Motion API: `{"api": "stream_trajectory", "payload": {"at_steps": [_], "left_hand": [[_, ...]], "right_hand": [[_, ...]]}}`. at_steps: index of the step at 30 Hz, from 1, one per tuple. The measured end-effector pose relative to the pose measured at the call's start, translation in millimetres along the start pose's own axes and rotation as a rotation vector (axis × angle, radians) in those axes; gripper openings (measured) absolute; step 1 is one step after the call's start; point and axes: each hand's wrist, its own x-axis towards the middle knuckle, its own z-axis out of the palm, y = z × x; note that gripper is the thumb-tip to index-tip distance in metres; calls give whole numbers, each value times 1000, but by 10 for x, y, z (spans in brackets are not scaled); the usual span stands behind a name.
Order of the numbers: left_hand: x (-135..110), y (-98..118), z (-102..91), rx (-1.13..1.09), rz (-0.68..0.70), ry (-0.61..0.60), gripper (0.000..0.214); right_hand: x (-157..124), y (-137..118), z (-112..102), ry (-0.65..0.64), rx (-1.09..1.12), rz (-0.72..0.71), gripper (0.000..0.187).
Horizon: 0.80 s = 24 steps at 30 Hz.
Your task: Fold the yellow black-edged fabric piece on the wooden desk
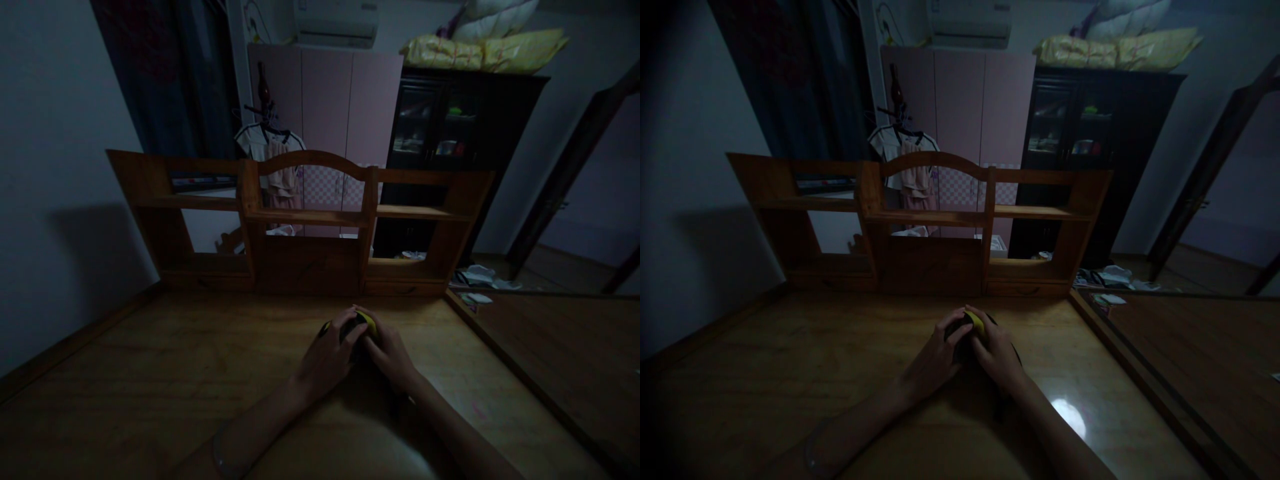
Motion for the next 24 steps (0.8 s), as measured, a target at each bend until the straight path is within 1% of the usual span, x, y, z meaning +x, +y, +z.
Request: {"api": "stream_trajectory", "payload": {"at_steps": [5, 10, 14, 18, 24], "left_hand": [[2, -11, 0, -4, 10, -49, 86], [15, -4, 5, -27, -19, -46, 90], [47, 14, -11, -82, -31, -71, 92], [72, 24, -15, -125, -10, -52, 85], [45, 16, 19, -46, 32, -36, 76]], "right_hand": [[3, 43, 1, -21, 16, -13, 54], [-8, 79, 9, -20, 14, -23, 53], [-23, 108, 1, -18, -16, -21, 53], [-21, 99, 5, -10, -28, -26, 52], [-3, 65, 35, -17, 10, -33, 55]]}}
